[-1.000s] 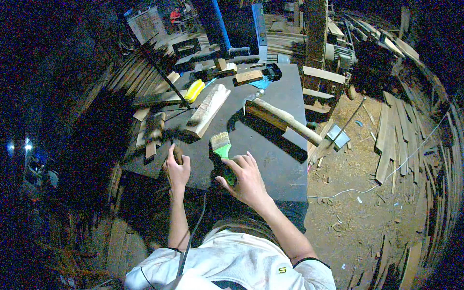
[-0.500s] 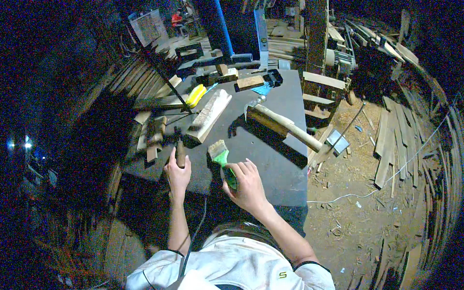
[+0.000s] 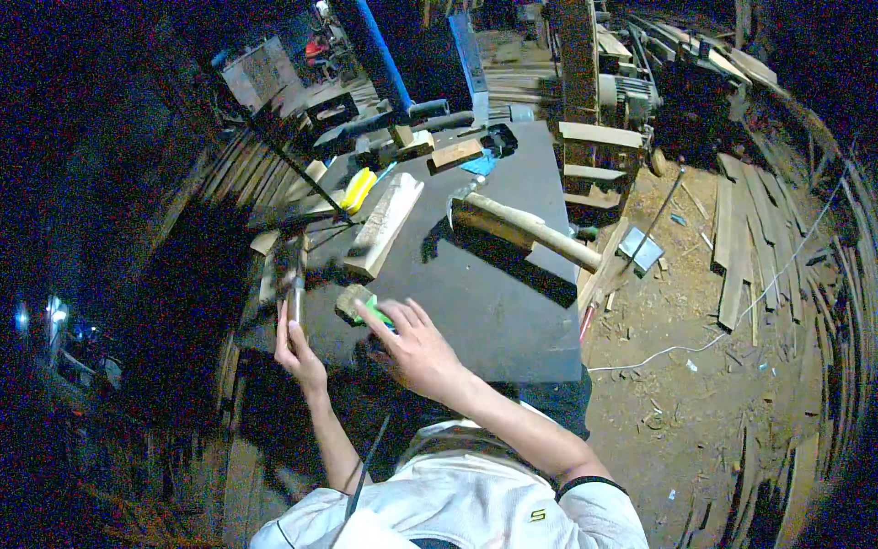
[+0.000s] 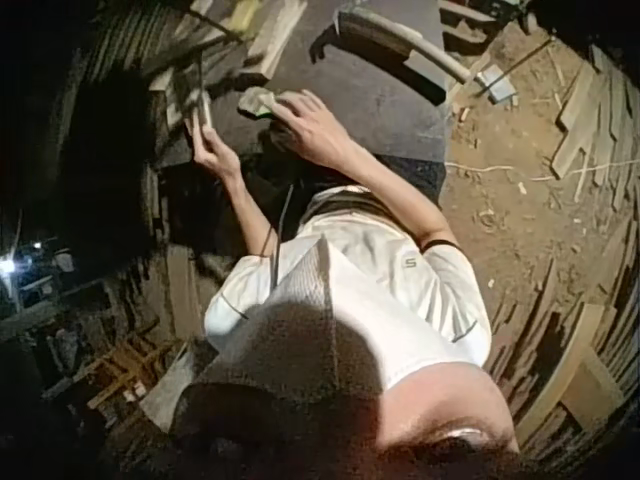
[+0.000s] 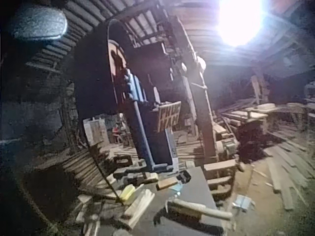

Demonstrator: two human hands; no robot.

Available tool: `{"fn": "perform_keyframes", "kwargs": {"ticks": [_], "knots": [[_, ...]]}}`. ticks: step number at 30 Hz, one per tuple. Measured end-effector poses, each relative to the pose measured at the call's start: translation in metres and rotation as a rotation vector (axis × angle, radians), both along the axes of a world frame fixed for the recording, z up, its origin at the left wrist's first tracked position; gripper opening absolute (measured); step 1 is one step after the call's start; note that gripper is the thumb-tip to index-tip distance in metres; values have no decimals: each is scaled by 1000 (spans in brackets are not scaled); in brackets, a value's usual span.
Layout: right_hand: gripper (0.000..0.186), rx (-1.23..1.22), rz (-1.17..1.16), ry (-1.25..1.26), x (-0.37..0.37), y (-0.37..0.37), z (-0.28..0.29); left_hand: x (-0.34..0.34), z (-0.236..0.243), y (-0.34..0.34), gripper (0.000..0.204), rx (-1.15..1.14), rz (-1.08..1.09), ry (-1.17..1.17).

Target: The person cleans a rectangular wooden block with a green brush, then uses a hammer and chisel to chip away at the wood's surface. Finally, the person smooths the wood with a blue sanding block.

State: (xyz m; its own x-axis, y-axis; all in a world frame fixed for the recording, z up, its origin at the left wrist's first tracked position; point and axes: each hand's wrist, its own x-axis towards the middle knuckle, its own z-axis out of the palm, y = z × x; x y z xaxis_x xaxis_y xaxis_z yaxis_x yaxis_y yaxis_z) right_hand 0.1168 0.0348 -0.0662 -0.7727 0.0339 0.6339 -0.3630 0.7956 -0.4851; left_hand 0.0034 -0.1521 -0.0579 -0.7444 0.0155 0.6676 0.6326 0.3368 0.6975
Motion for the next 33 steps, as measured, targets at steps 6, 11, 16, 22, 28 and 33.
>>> {"fn": "perform_keyframes", "kwargs": {"ticks": [6, 11, 16, 22, 28, 33], "knots": [[70, -125, 140, 53, 28, 13, 17, 63, 18, 36, 51, -84, -310, -41], [65, -61, -13, 111, 34, 22, 12, 81, -9, 54, 50, -262, -378, 23], [60, -36, -158, 216, 40, 41, 7, 93, 18, 71, 68, -350, -598, 31], [36, -235, -235, 573, 58, 66, 1, 41, 31, 79, 54, -210, -444, 157], [40, -297, -270, 551, 74, 76, -1, -9, 18, 74, 46, -344, -229, 69], [45, -245, -163, 366, 73, 74, 3, -47, 13, 78, 78, -603, 54, 41]]}}
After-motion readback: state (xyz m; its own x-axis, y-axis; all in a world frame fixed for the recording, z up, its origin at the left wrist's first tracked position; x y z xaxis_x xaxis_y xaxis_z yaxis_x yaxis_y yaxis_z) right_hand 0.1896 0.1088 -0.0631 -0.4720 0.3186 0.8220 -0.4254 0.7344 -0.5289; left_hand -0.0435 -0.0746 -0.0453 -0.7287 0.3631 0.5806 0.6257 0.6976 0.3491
